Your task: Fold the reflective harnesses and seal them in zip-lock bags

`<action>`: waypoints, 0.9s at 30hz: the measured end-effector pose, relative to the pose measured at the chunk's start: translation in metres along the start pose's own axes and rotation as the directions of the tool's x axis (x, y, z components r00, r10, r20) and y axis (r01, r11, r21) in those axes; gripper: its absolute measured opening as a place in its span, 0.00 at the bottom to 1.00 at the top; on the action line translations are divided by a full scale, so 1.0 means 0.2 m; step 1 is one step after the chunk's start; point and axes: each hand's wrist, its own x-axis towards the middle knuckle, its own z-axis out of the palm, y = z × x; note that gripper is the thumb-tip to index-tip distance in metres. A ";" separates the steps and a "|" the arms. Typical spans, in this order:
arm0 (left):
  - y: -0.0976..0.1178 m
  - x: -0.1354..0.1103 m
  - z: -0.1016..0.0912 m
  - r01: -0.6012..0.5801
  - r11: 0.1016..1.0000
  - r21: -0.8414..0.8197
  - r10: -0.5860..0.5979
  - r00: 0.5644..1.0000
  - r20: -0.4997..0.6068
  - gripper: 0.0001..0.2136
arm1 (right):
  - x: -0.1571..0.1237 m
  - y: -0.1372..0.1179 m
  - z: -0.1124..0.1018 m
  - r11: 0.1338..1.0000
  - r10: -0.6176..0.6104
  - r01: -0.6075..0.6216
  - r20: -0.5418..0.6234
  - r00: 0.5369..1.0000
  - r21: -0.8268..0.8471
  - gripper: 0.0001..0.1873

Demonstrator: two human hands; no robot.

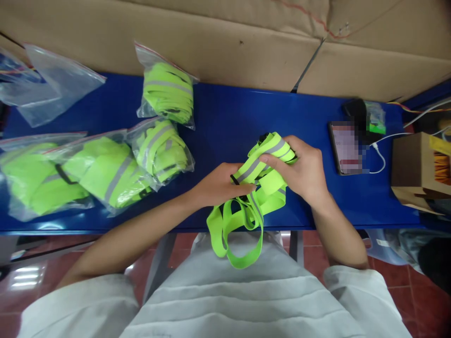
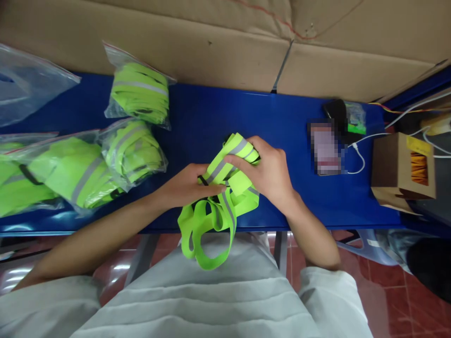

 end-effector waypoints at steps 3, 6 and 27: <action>0.02 0.00 -0.04 0.077 0.996 -0.051 -0.071 0.992 0.106 0.15 | 0.02 0.01 -0.02 0.988 0.050 -0.066 0.111 0.993 0.140 0.20; 0.05 -0.01 -0.07 0.197 0.965 -0.173 -0.165 0.969 0.183 0.15 | 0.03 0.02 -0.06 0.911 0.121 -0.218 0.277 0.953 0.350 0.20; 0.00 -0.04 0.13 -0.013 0.946 -0.323 -0.029 0.992 -0.125 0.24 | -0.05 -0.04 0.04 0.998 -0.058 0.059 -0.055 0.997 0.015 0.22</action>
